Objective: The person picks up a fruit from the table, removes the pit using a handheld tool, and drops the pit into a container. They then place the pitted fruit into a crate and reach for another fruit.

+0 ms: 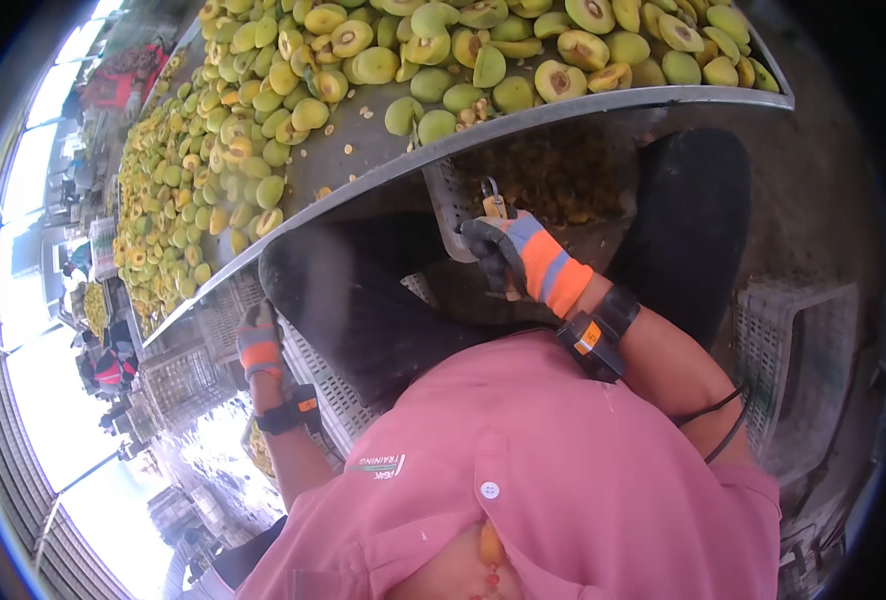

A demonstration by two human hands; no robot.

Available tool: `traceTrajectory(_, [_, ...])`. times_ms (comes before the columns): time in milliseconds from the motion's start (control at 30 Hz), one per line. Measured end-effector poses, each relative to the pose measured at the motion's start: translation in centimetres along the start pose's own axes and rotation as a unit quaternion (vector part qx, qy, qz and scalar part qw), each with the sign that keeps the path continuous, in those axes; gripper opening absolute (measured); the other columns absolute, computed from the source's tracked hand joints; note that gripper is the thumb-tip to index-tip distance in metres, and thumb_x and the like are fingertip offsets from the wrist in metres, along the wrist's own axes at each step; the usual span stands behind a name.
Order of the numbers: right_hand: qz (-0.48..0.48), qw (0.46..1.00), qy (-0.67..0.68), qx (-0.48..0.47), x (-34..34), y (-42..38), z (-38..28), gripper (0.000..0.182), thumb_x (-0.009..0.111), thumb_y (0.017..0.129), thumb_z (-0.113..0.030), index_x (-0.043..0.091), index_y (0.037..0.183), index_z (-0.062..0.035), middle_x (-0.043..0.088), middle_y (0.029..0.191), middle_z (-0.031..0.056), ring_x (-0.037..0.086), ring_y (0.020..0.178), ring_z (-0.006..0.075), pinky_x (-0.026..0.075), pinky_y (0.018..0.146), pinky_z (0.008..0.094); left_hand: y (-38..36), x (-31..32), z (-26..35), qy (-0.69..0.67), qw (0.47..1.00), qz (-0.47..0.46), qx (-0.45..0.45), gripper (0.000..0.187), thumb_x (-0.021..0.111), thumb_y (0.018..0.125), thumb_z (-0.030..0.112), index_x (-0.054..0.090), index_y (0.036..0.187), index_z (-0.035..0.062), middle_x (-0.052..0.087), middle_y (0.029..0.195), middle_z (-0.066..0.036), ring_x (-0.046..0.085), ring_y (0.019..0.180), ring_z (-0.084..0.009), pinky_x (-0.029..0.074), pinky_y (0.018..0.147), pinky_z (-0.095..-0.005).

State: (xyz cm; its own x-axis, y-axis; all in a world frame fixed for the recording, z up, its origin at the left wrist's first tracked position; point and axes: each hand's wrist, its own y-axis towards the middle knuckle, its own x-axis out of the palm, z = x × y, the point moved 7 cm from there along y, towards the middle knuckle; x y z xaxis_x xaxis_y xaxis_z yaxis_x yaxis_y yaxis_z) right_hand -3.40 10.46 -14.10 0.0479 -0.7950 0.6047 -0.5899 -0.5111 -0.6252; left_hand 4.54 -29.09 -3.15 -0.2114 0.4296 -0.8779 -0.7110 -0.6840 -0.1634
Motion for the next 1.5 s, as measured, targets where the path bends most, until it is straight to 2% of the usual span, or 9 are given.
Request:
traceTrajectory(67, [-0.032,0.999,-0.023,0.018,-0.7,0.7,0.8,0.028,0.054,0.090,-0.035,0.052,0.072,-0.0124,0.044,0.057,0.0001,0.040,0.042,0.0138,0.032,0.037,0.0295,0.4,0.8,0.8,0.398,0.915,-0.068,0.003,0.034,0.058,0.090,0.025,0.063,0.115,0.0018,0.065,0.109,-0.017,0.062,0.096,-0.0277,0.049,0.084,-0.0355])
traceTrajectory(167, [0.037,0.998,0.001,0.049,-0.1,0.1,0.3,0.042,0.038,0.093,-0.046,0.052,0.075,-0.0110,0.045,0.058,0.0030,0.040,0.042,0.0186,0.032,0.037,0.0339,3.2,-1.6,5.2,0.302,0.917,0.156,0.209,0.040,0.059,0.088,0.030,0.060,0.121,0.0070,0.061,0.117,-0.020,0.056,0.111,-0.0375,0.044,0.094,-0.0423])
traceTrajectory(267, [0.004,0.997,-0.007,0.075,-2.4,3.0,2.9,0.053,0.024,0.093,-0.053,0.052,0.077,-0.0104,0.046,0.060,0.0048,0.039,0.043,0.0215,0.032,0.039,0.0368,6.6,-2.4,13.0,0.152,0.961,0.096,0.210,0.040,0.058,0.088,0.029,0.059,0.122,0.0077,0.058,0.123,-0.017,0.056,0.112,-0.0349,0.043,0.095,-0.0414])
traceTrajectory(467, [0.066,0.994,-0.088,0.018,-1.5,0.8,0.0,0.033,0.059,0.089,-0.039,0.051,0.074,-0.0105,0.046,0.054,0.0036,0.041,0.037,0.0180,0.028,0.032,0.0343,20.1,2.5,17.9,0.231,0.881,0.188,0.368,0.045,0.059,0.086,0.023,0.054,0.128,0.0085,0.056,0.127,-0.018,0.054,0.114,-0.0356,0.043,0.096,-0.0397])
traceTrajectory(633, [0.080,0.995,-0.028,0.049,-0.6,-0.1,-1.1,0.029,0.071,0.083,-0.027,0.050,0.073,-0.0101,0.046,0.053,0.0014,0.041,0.036,0.0146,0.029,0.031,0.0311,26.0,5.8,15.4,0.087,0.962,0.017,0.258,0.045,0.067,0.081,0.017,0.057,0.124,0.0042,0.061,0.119,-0.017,0.059,0.108,-0.0313,0.046,0.092,-0.0370])
traceTrajectory(833, [0.026,0.999,-0.028,0.029,1.1,-0.9,-1.4,0.023,0.071,0.082,-0.026,0.059,0.082,-0.0063,0.050,0.056,0.0017,0.043,0.038,0.0126,0.032,0.032,0.0301,18.5,9.3,16.2,-0.111,0.957,-0.195,0.185,0.032,0.072,0.080,0.012,0.062,0.107,-0.0006,0.066,0.098,-0.010,0.062,0.085,-0.0171,0.051,0.075,-0.0298])
traceTrajectory(1000, [0.016,0.994,-0.107,0.015,-0.2,-0.8,-1.5,0.018,0.069,0.083,-0.025,0.063,0.083,-0.0082,0.054,0.059,0.0014,0.047,0.042,0.0119,0.036,0.036,0.0287,9.4,9.2,21.9,-0.279,0.906,-0.194,0.254,0.037,0.068,0.081,0.007,0.054,0.115,0.0043,0.063,0.097,-0.007,0.059,0.069,-0.0138,0.049,0.053,-0.0242])
traceTrajectory(1167, [0.013,0.979,-0.126,-0.160,1.7,-0.9,-3.4,0.012,0.067,0.083,-0.021,0.064,0.084,-0.0090,0.056,0.065,-0.0010,0.050,0.055,0.0083,0.040,0.048,0.0253,-0.9,12.5,24.0,-0.385,0.842,-0.339,0.166,0.035,0.057,0.084,0.010,0.053,0.119,0.0059,0.061,0.092,-0.005,0.054,0.059,-0.0100,0.043,0.047,-0.0207])
traceTrajectory(1500, [-0.018,0.957,-0.166,-0.238,2.7,0.0,-4.9,0.011,0.064,0.086,-0.011,0.062,0.096,-0.0068,0.058,0.070,-0.0015,0.052,0.061,0.0057,0.041,0.053,0.0226,-8.9,14.3,26.6,-0.221,0.820,-0.232,0.474,0.038,0.053,0.084,0.007,0.054,0.121,0.0016,0.062,0.102,-0.008,0.058,0.077,-0.0109,0.048,0.065,-0.0231])
